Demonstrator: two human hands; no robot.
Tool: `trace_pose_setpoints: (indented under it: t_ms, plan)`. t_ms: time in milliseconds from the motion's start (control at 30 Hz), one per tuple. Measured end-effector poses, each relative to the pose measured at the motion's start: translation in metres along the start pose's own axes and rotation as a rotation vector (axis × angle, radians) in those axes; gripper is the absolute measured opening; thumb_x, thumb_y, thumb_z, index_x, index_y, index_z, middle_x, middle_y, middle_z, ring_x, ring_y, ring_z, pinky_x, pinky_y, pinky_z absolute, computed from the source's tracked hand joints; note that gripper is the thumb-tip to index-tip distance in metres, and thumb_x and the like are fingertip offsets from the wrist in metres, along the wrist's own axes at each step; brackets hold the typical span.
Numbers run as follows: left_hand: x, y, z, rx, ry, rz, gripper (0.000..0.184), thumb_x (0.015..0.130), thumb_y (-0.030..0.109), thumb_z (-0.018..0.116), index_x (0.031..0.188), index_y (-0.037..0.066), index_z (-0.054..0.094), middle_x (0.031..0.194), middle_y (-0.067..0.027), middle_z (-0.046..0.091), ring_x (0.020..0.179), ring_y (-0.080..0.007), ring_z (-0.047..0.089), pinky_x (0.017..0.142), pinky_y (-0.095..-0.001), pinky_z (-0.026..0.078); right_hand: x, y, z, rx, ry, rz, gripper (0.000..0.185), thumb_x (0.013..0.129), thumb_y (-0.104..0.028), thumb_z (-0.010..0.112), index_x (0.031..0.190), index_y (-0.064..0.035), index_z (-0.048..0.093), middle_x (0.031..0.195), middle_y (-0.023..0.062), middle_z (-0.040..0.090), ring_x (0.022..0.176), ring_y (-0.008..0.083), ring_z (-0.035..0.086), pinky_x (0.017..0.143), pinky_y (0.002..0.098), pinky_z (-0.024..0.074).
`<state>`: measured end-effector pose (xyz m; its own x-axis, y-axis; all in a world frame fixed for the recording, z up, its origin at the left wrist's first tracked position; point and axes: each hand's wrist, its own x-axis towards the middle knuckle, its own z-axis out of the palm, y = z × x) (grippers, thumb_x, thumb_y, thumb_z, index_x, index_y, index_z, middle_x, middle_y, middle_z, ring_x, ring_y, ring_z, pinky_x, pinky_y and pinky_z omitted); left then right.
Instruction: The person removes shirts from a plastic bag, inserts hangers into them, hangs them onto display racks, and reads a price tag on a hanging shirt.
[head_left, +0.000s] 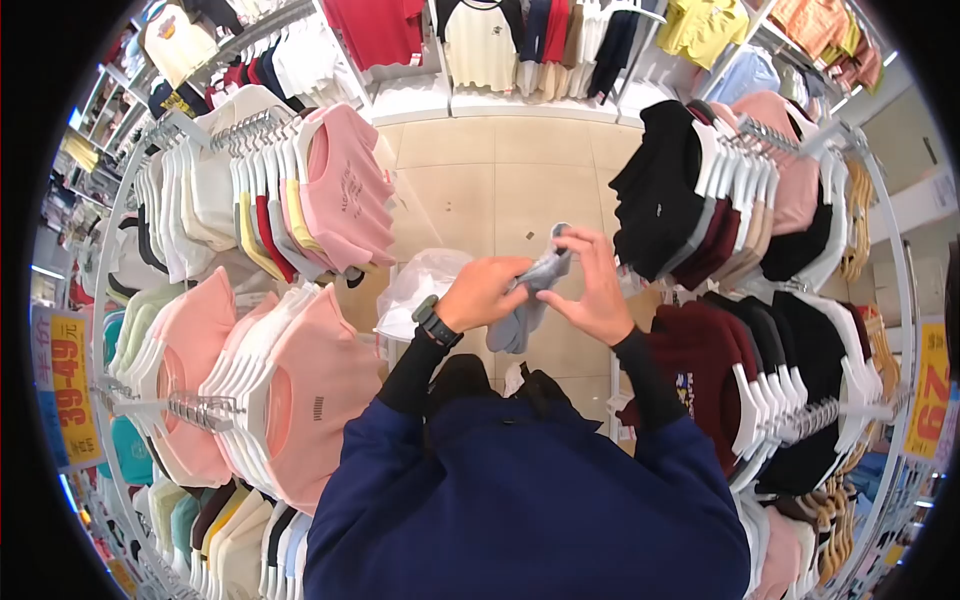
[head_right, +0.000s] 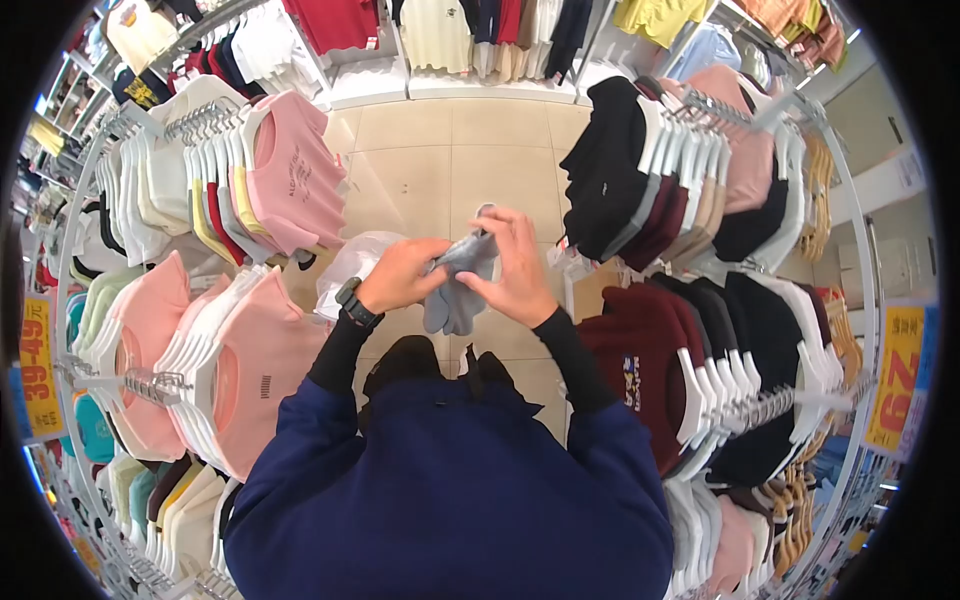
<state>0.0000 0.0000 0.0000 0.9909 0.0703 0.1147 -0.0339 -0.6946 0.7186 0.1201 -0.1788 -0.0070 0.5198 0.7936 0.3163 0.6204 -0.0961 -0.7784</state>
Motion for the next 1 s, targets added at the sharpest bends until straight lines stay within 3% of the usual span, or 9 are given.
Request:
trace_pose_setpoints:
  t_ms: [67,167,200,300,400,567,767,867,1000]
  plan:
    - [-0.006,0.001,-0.007,-0.088,0.038,0.091,0.025,0.079,0.013,0.059,0.101,0.003,0.066,0.078,-0.0158,0.062,0.069,-0.0325,0.059,0.064,-0.0394,0.047,0.015,-0.021,-0.009,-0.218,0.059,-0.171,0.052,0.064,-0.019,0.086,0.108,-0.0113,0.061,0.126,0.0125,0.053,0.126,0.0341,0.044,0.105,0.0432,0.0362]
    - [0.065,-0.050,-0.033,-0.139,0.018,0.219,0.024,0.080,0.013,0.061,0.101,0.003,0.066,0.079,-0.0146,0.063,0.069,-0.0309,0.059,0.064,-0.0381,0.047,0.104,0.044,-0.030,-0.202,-0.270,-0.343,0.042,0.065,-0.022,0.085,0.097,-0.0082,0.062,0.122,0.0096,0.056,0.117,0.0326,0.050,0.102,0.0462,0.0351]
    - [0.072,-0.064,-0.049,-0.133,0.016,0.156,0.025,0.080,0.015,0.062,0.102,0.004,0.066,0.082,-0.0142,0.064,0.074,-0.0319,0.061,0.067,-0.0385,0.048,0.125,0.050,-0.024,-0.116,-0.369,-0.302,0.034,0.071,-0.020,0.081,0.095,-0.0049,0.062,0.111,0.0121,0.062,0.102,0.0338,0.057,0.089,0.0436,0.0421]
    - [0.102,-0.099,-0.080,-0.167,0.056,0.072,0.029,0.079,0.019,0.066,0.104,0.005,0.066,0.089,-0.0134,0.066,0.082,-0.0340,0.063,0.071,-0.0393,0.049,0.176,0.060,-0.018,-0.041,-0.513,-0.059,0.031,0.078,-0.019,0.077,0.099,-0.0022,0.061,0.095,0.0170,0.064,0.089,0.0354,0.060,0.076,0.0410,0.0458]
    - [0.141,-0.137,-0.109,-0.170,0.082,0.143,0.033,0.076,0.024,0.071,0.103,0.005,0.066,0.090,-0.0136,0.066,0.082,-0.0344,0.062,0.072,-0.0389,0.049,0.233,0.058,-0.020,0.093,-0.470,-0.128,0.028,0.083,-0.017,0.073,0.101,-0.0002,0.059,0.084,0.0203,0.062,0.076,0.0375,0.059,0.068,0.0388,0.0471]
    - [0.209,-0.227,-0.132,-0.123,-0.008,0.109,0.032,0.075,0.026,0.073,0.098,0.006,0.064,0.089,-0.0131,0.065,0.077,-0.0342,0.058,0.071,-0.0370,0.048,0.325,0.060,-0.045,-0.012,-0.527,-0.087,0.027,0.084,-0.013,0.072,0.103,0.0011,0.060,0.084,0.0174,0.061,0.074,0.0320,0.058,0.068,0.0355,0.0472]
    - [0.277,-0.265,-0.187,-0.381,0.056,-0.012,0.023,0.078,0.020,0.070,0.094,0.006,0.061,0.082,-0.0086,0.062,0.070,-0.0231,0.058,0.066,-0.0323,0.047,0.410,0.081,-0.063,-0.002,-0.459,-0.025,0.021,0.082,-0.007,0.071,0.098,0.0004,0.059,0.077,0.0143,0.056,0.069,0.0269,0.053,0.066,0.0333,0.0457]
    - [0.308,-0.288,-0.206,-0.570,0.115,0.058,0.022,0.081,0.011,0.067,0.100,0.005,0.057,0.085,-0.0029,0.062,0.078,-0.0126,0.056,0.074,-0.0309,0.049,0.460,0.105,-0.074,-0.087,-0.400,-0.033,0.021,0.080,-0.002,0.070,0.097,-0.0001,0.059,0.078,0.0129,0.056,0.070,0.0258,0.054,0.068,0.0327,0.0454]
    - [0.349,-0.303,-0.233,-0.399,0.138,-0.018,0.032,0.077,0.016,0.074,0.103,0.006,0.057,0.094,-0.0036,0.064,0.084,-0.0159,0.060,0.078,-0.0310,0.049,0.531,0.147,-0.081,-0.042,-0.375,-0.103,0.026,0.075,0.005,0.067,0.098,-0.0005,0.059,0.084,0.0097,0.058,0.077,0.0248,0.055,0.073,0.0326,0.0453]
